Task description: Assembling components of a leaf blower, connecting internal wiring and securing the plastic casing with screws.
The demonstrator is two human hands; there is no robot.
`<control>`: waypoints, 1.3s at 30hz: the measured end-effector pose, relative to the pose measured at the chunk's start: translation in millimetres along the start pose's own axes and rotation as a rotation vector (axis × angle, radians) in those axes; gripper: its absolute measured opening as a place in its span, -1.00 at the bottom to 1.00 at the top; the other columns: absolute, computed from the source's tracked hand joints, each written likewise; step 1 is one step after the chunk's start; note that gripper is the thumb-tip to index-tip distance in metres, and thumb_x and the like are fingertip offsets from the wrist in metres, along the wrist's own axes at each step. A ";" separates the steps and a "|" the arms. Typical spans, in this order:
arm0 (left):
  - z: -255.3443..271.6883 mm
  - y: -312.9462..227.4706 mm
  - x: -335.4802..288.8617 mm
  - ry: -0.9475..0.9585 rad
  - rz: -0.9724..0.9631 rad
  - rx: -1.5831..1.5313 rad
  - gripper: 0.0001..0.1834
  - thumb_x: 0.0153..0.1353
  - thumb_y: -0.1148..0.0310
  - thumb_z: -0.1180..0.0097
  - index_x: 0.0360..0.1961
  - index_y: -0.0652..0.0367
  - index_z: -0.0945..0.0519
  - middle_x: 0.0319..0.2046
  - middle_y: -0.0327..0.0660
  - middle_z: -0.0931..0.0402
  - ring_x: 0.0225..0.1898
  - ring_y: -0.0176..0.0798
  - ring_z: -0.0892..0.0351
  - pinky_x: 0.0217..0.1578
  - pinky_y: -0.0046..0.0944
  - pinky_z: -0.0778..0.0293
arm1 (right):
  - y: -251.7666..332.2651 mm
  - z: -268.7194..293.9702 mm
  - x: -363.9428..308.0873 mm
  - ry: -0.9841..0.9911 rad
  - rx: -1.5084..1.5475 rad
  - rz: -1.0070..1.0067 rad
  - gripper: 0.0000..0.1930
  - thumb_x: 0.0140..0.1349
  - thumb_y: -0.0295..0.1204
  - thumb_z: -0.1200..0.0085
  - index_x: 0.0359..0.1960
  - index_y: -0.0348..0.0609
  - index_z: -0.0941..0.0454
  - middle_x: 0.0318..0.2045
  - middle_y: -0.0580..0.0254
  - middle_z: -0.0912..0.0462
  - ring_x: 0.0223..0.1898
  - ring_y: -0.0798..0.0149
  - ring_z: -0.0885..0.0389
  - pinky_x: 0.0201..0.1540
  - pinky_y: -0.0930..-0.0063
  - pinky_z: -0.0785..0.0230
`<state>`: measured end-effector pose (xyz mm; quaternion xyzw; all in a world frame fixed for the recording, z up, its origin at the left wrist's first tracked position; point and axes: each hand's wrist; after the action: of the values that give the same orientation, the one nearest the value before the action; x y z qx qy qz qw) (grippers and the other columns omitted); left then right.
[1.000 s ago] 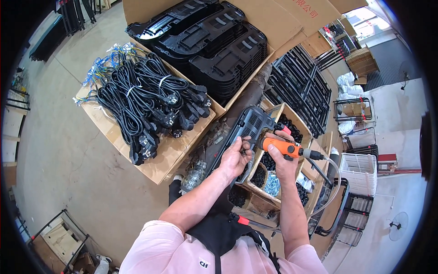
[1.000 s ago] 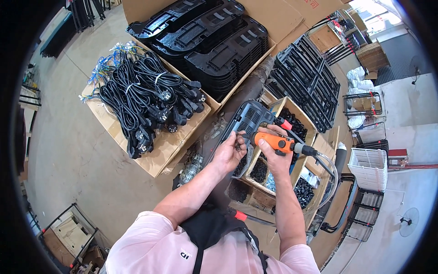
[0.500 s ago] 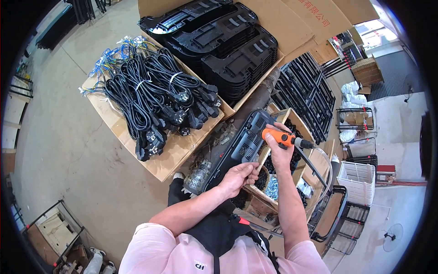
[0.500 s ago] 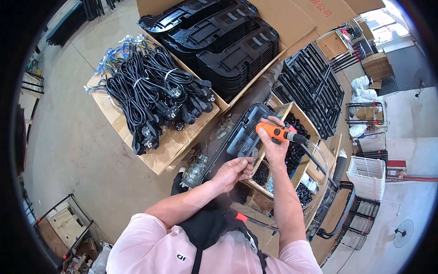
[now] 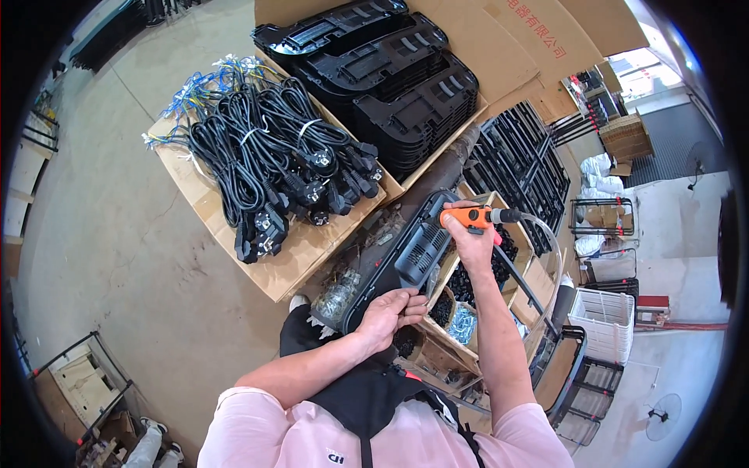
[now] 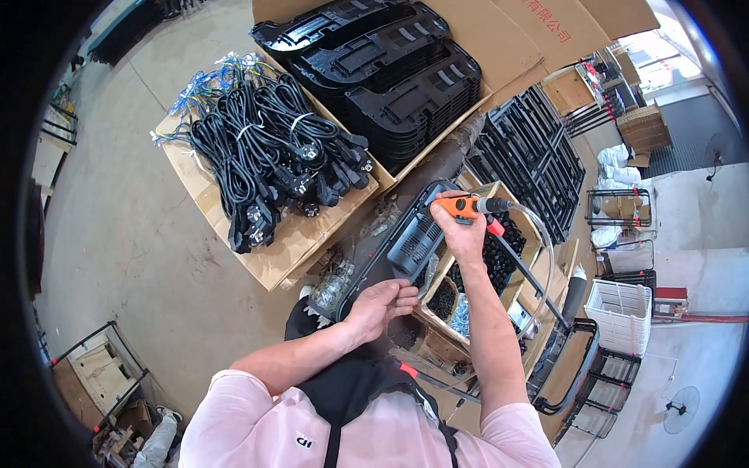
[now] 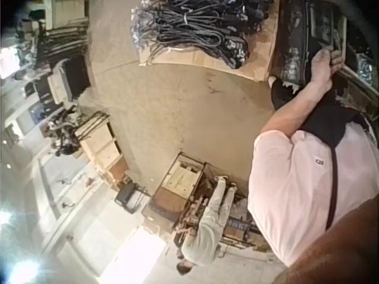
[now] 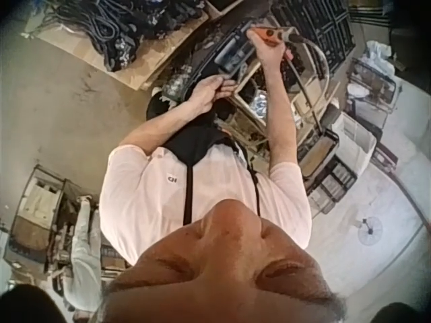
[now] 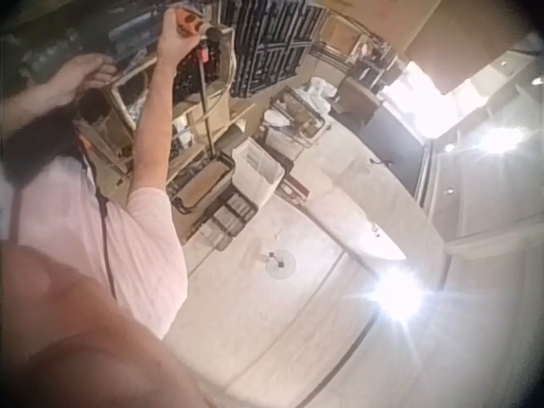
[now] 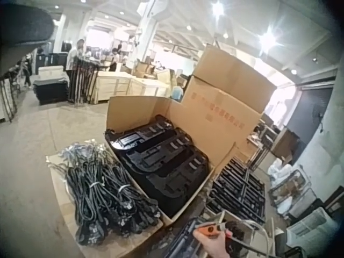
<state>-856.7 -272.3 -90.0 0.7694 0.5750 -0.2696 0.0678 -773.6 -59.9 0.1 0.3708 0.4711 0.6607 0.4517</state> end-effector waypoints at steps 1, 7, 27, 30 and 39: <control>-0.9 -0.6 -3.8 0.000 -0.006 -0.002 -0.65 0.67 0.22 0.07 0.20 0.27 -0.53 0.01 -0.08 -0.69 -0.06 -0.25 -0.73 0.01 -0.24 -0.70 | -2.2 2.1 -0.1 0.008 0.003 0.001 -0.71 0.24 -0.58 -0.42 -0.03 -0.30 -0.65 -0.06 0.15 -0.76 -0.06 0.35 -0.73 0.04 0.44 -0.65; 9.1 3.7 -15.8 -0.056 0.053 -0.025 -0.65 0.64 0.17 -0.01 0.13 0.23 -0.60 -0.10 -0.17 -0.69 -0.16 -0.27 -0.70 -0.09 -0.26 -0.68 | 10.7 8.7 -16.3 -0.039 0.005 0.006 -0.53 0.24 -0.59 -0.41 0.18 -0.30 -0.54 0.00 0.07 -0.75 0.00 0.29 -0.73 0.12 0.38 -0.63; 22.2 2.2 -13.3 0.009 -0.029 -0.280 -0.72 0.59 0.16 -0.10 0.02 0.15 -0.65 -0.30 -0.29 -0.65 -0.31 -0.28 -0.70 -0.25 -0.26 -0.72 | 51.1 25.0 -180.7 0.091 0.201 -0.074 -0.42 0.26 -0.54 -0.37 0.28 -0.31 -0.41 0.14 -0.13 -0.71 0.17 0.15 -0.69 0.32 0.21 -0.50; 31.3 6.6 -16.2 0.037 -0.017 -0.261 -0.70 0.61 0.17 -0.07 0.08 0.16 -0.64 -0.28 -0.29 -0.66 -0.29 -0.28 -0.70 -0.21 -0.24 -0.71 | 53.4 25.2 -182.2 0.100 0.180 -0.141 -0.41 0.24 -0.52 -0.39 0.28 -0.31 -0.42 0.15 -0.12 -0.71 0.16 0.14 -0.69 0.32 0.22 -0.50; 25.9 18.6 -27.9 -0.019 -0.021 -0.284 -0.49 0.68 0.09 0.26 0.20 0.33 -0.52 0.05 0.05 -0.62 0.08 0.07 -0.63 0.20 0.06 -0.56 | 42.8 10.1 -184.8 0.110 0.126 -0.070 -0.43 0.24 -0.53 -0.37 0.28 -0.28 -0.44 0.15 -0.13 -0.70 0.19 0.13 -0.67 0.33 0.17 -0.49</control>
<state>-853.7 -312.9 -102.0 0.7435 0.6147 -0.1938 0.1786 -716.3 -238.2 32.0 0.3452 0.5484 0.6329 0.4238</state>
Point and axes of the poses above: each hand's wrist, its own x-axis towards the middle knuckle, its own z-axis out of the back of the hand, y = z × x
